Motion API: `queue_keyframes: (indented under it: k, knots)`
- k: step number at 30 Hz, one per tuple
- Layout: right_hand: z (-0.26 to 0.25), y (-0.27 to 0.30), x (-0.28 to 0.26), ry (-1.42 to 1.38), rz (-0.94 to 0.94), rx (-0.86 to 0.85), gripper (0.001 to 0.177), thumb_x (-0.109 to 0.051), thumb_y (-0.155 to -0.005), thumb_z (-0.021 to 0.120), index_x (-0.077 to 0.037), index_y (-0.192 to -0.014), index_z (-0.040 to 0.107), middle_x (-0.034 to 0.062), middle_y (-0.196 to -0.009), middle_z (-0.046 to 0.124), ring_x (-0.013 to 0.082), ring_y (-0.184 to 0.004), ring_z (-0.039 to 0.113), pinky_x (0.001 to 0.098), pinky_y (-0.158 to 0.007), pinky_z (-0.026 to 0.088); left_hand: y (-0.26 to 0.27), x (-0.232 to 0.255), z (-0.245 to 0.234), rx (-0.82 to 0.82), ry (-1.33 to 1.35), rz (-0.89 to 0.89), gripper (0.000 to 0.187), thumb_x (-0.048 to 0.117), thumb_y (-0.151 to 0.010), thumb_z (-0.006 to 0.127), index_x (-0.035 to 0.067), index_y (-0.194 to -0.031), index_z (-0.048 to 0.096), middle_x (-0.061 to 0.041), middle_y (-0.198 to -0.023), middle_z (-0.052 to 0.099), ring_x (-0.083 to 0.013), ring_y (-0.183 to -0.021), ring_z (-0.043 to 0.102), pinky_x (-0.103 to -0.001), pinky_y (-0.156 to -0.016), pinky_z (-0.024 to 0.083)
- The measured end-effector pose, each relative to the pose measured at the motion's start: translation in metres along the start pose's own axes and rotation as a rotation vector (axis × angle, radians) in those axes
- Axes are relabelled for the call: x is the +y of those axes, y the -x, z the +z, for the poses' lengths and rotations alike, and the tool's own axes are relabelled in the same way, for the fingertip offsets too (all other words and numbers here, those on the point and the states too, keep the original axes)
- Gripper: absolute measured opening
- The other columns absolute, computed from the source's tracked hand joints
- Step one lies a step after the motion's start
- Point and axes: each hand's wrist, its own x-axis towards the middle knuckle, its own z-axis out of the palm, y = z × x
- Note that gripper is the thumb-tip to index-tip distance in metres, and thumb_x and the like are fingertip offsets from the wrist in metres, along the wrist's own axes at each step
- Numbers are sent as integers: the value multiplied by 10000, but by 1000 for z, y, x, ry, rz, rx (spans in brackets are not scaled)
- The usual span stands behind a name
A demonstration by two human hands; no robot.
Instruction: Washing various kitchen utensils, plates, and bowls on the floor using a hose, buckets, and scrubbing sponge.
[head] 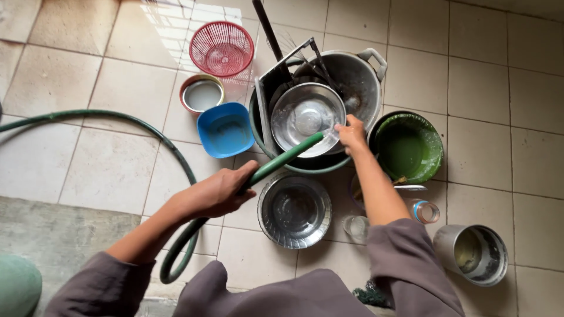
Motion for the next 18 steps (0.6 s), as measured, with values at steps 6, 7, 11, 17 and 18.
queue_keyframes:
  k: [6, 7, 11, 17, 18]
  knots:
    - [-67, 33, -15, -394, 108, -339, 264, -51, -925, 711, 11, -1174, 651, 140, -961, 708, 236, -791, 657, 407, -643, 511, 16, -2, 1, -27, -12, -17, 333, 165, -941, 647, 80, -1080, 357, -235, -638, 606, -503, -641, 564, -557, -579, 418]
    - [-77, 38, -13, -412, 45, -394, 329, -69, -917, 711, -15, -1228, 621, 109, -1048, 725, 193, -900, 678, 349, -778, 540, 18, -1, 1, -57, -13, -42, 329, 175, -948, 643, 85, -1077, 354, -234, -633, 609, -501, -629, 566, -557, -574, 423]
    - [-108, 64, 7, -220, -110, -465, 539, -87, -936, 761, 4, -1385, 478, 28, -1292, 611, 112, -1181, 614, 278, -1022, 481, 29, 2, 7, -184, -29, -119, 321, 181, -951, 634, 115, -1090, 352, -214, -637, 626, -470, -610, 608, -567, -566, 418]
    - [-107, 131, 18, -66, -101, -784, 246, -107, -918, 722, 61, -1097, 739, 77, -933, 732, 143, -829, 633, 330, -762, 538, 48, -16, 25, -335, -135, -173, 300, 161, -960, 621, 111, -1119, 371, -213, -711, 668, -456, -695, 635, -573, -622, 439]
    - [-98, 150, -4, -63, -100, -787, 246, -107, -918, 722, 61, -1097, 739, 77, -933, 732, 143, -829, 633, 330, -762, 538, 50, -18, 29, -333, -130, -174, 300, 161, -960, 621, 111, -1119, 371, -213, -711, 668, -456, -695, 635, -573, -622, 439]
